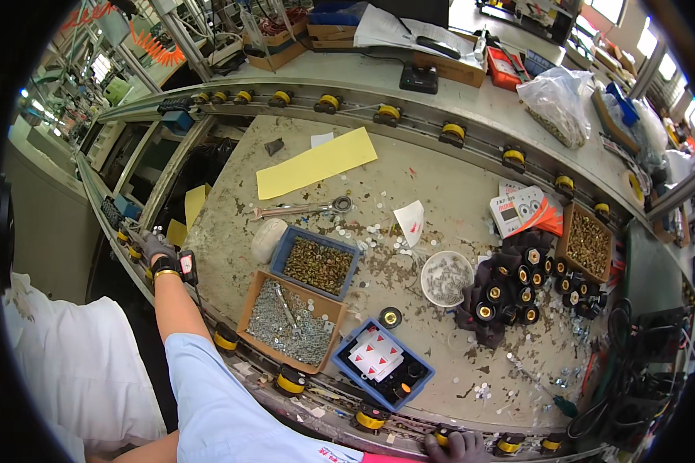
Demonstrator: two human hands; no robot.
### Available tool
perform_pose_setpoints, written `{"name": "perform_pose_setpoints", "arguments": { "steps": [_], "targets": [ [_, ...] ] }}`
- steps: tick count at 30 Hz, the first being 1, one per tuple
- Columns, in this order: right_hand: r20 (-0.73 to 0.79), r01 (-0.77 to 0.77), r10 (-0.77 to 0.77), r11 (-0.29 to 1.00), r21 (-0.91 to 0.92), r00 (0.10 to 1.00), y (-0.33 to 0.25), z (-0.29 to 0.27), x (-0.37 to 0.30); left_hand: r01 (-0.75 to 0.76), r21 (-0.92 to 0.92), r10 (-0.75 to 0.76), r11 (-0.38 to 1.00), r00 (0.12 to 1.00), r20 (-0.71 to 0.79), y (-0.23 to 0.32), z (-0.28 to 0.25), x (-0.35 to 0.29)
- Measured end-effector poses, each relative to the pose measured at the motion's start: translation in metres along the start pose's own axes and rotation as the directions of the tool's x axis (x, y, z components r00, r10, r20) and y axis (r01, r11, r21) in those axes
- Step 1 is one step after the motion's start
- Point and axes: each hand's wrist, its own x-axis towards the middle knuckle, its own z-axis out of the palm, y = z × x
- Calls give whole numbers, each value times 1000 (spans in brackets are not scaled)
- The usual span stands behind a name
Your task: Assembling, wiring, and labeling electronic components on a factory production line.
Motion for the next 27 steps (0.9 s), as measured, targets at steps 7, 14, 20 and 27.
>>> {"name": "perform_pose_setpoints", "arguments": {
  "steps": [7, 14, 20, 27],
  "targets": [
    [81, -41, 37, 998, 38, 996, -2, -8, 4, -281, -259, 334, 924, 924, 185, 4, 11, 10],
    [96, -69, 62, 996, 62, 993, -5, -10, 4, -158, 142, 105, 977, 940, 324, 0, 1, 23],
    [83, -74, 68, 995, 71, 994, -5, -9, 5, -224, 406, 129, 886, 960, 247, 8, 13, -16],
    [83, -73, 65, 993, 91, 994, -3, -12, 5, -123, 516, -85, 848, 929, 361, -4, 27, -44]
  ]
}}
